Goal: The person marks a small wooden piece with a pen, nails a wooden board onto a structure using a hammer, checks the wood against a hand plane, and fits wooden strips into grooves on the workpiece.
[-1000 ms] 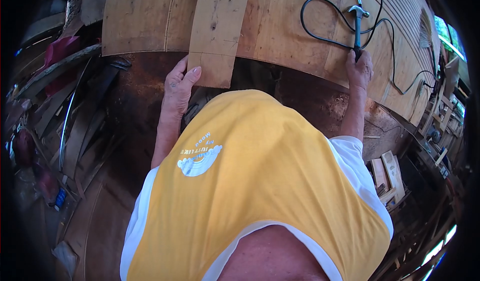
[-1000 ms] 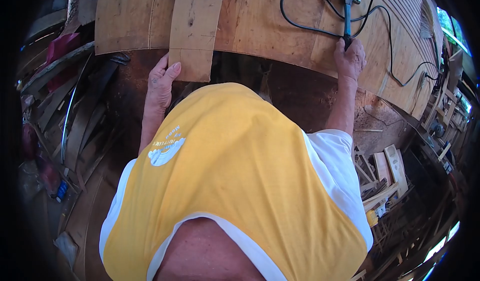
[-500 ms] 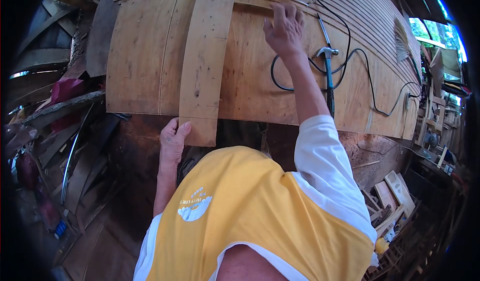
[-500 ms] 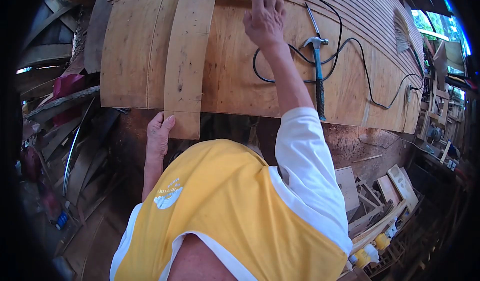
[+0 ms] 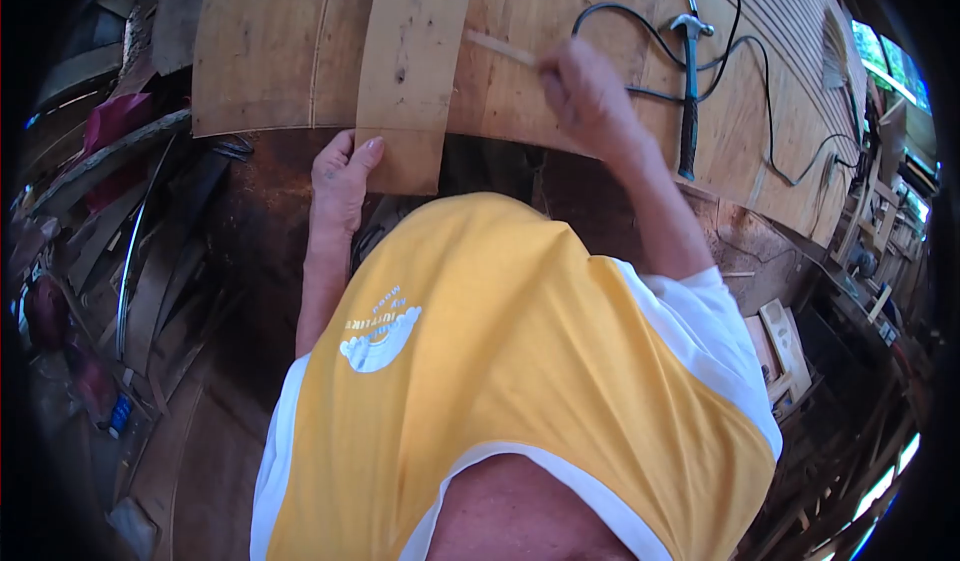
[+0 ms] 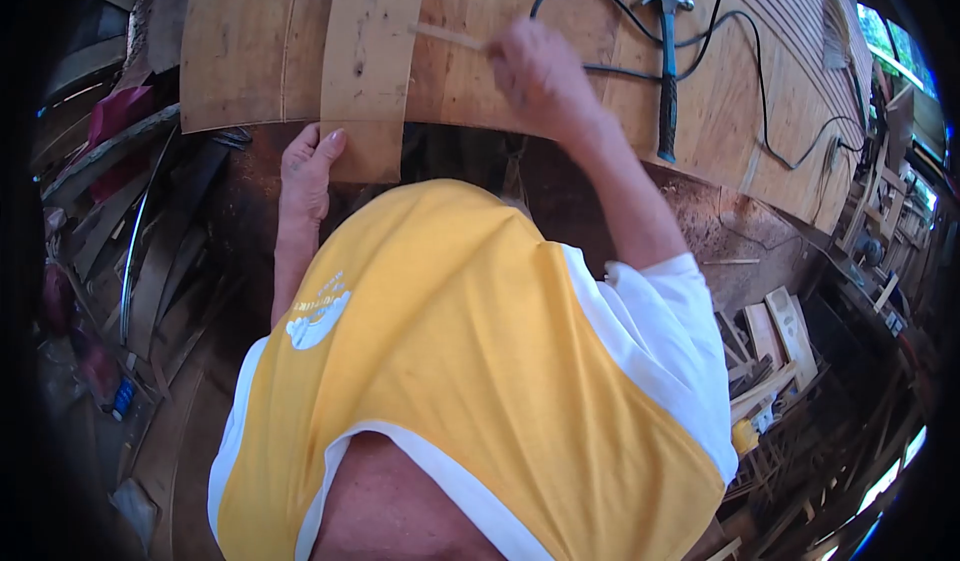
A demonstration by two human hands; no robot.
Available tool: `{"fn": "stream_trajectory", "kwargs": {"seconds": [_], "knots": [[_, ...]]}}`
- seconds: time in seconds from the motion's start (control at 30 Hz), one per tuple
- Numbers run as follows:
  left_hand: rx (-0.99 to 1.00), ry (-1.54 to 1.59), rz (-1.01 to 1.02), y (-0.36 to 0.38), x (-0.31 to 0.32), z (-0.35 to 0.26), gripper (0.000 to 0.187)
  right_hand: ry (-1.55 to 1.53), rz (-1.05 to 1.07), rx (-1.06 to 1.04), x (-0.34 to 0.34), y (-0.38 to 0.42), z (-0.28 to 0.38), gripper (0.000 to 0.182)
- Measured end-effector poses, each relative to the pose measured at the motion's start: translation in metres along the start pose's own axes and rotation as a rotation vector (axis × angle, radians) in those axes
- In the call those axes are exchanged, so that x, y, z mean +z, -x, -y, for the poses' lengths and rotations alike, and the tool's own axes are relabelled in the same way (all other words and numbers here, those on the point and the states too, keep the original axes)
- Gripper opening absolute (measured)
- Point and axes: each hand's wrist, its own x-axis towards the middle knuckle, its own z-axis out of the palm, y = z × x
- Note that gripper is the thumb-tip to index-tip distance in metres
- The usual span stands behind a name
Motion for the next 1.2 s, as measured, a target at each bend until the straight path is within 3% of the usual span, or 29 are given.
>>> {"fn": "stream_trajectory", "kwargs": {"seconds": [0.17, 0.37, 0.57, 1.2], "knots": [[0.018, -0.015, 0.019, -0.005, -0.005, 0.001, 0.031, 0.134, 0.105, 0.177, 0.02, 0.068, 0.025, 0.015], [0.011, -0.067, 0.049, -0.01, -0.014, 0.004, 0.036, 0.127, -0.008, 0.061, 0.035, 0.063, 0.017, 0.013], [0.022, -0.074, 0.066, -0.01, -0.013, 0.003, 0.038, 0.139, 0.042, -0.022, 0.04, 0.051, 0.016, 0.012], [0.078, -0.02, 0.044, -0.008, -0.007, 0.007, 0.028, 0.119, 0.115, -0.041, 0.041, 0.044, 0.01, 0.014]]}}
